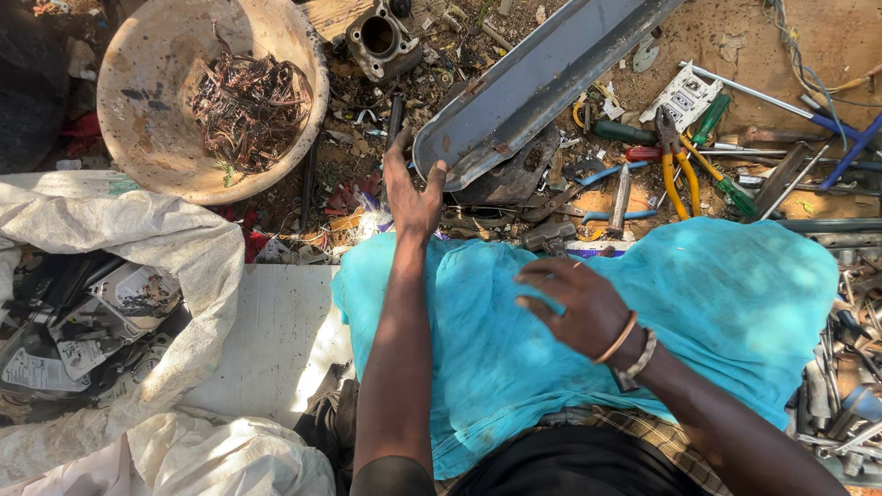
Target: The person sits on the ground with a long metal channel across their lap and hammers a punch against rivets or fasteners along the channel, repositioning the channel and using pliers at one point. They continue hammering at different spots and finally run their hands along the channel.
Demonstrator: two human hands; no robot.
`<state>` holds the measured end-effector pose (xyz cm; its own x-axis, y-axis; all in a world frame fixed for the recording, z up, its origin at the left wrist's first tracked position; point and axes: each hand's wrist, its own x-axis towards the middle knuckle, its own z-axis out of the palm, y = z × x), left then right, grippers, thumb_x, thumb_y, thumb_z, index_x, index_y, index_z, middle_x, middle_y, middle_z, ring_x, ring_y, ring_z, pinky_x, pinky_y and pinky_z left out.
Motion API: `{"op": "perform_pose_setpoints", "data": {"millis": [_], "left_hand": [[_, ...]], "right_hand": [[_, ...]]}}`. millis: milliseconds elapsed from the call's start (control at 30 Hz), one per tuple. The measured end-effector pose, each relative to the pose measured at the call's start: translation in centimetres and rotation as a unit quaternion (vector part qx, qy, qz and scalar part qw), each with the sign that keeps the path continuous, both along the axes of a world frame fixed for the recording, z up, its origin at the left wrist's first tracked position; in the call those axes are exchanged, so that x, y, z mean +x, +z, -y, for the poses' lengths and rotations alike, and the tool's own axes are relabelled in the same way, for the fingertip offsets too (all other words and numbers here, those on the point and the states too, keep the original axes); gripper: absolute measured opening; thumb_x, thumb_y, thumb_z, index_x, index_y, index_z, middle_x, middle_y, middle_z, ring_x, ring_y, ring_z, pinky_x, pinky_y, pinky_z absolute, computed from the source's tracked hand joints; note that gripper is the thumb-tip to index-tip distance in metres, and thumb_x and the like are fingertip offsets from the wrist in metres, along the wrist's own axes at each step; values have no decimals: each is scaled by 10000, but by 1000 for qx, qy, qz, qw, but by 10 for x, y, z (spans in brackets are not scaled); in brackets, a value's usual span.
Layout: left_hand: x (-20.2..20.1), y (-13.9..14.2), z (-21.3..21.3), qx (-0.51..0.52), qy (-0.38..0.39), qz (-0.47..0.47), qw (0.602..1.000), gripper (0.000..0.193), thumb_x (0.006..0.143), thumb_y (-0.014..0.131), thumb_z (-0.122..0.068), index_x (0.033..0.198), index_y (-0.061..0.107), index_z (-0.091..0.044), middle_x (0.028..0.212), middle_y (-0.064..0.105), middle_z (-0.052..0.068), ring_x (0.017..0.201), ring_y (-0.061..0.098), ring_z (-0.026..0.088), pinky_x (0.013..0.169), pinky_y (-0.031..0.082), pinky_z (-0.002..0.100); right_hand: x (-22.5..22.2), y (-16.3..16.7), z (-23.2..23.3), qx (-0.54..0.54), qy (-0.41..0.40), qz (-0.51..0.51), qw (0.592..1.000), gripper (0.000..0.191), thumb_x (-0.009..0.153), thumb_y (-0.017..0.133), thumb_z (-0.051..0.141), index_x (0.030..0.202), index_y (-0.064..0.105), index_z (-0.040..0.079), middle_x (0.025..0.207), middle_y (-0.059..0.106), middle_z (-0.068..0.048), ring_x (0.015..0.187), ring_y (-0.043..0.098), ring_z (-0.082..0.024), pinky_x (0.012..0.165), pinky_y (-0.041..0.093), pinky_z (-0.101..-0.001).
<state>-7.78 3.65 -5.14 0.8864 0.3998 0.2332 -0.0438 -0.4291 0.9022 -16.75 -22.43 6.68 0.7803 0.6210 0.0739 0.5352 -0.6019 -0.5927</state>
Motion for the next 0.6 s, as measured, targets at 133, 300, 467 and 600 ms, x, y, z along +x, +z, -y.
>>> {"op": "perform_pose_setpoints", "data": {"millis": [133,300,467,600], "left_hand": [[4,-3,-1,30,52,29,998,655,981,710,-278,1519,413,-53,1461,465,219,1388,470,390,1168,385,518],[3,4,2,-4,109,79,991,522,1037,661,-297,1481,481,-91,1395,503,166,1317,557,298,1122,511,445],[2,8,-2,49,130,124,982,469,1016,683,-176,1441,512,-77,1412,482,193,1337,508,335,1108,520,428],[8,9,11,209,120,194,951,345,978,678,-92,1316,611,-64,1328,635,122,1291,581,292,1136,500,440]], "right_hand": [[56,-75,70,-199,-152,-1,968,527,898,734,398,1342,646,127,1296,642,-221,1106,664,-382,931,554,-487],[108,-138,112,-306,-218,-114,920,657,873,772,402,1470,566,219,1265,615,-239,1135,631,-426,986,511,-502],[112,-159,105,-318,-221,-103,916,619,805,821,340,1375,635,185,1331,596,-221,1170,632,-417,996,521,-487],[114,-160,106,-270,-249,-80,927,507,852,780,246,1331,660,131,1232,645,-226,1084,670,-422,946,539,-497]]}}
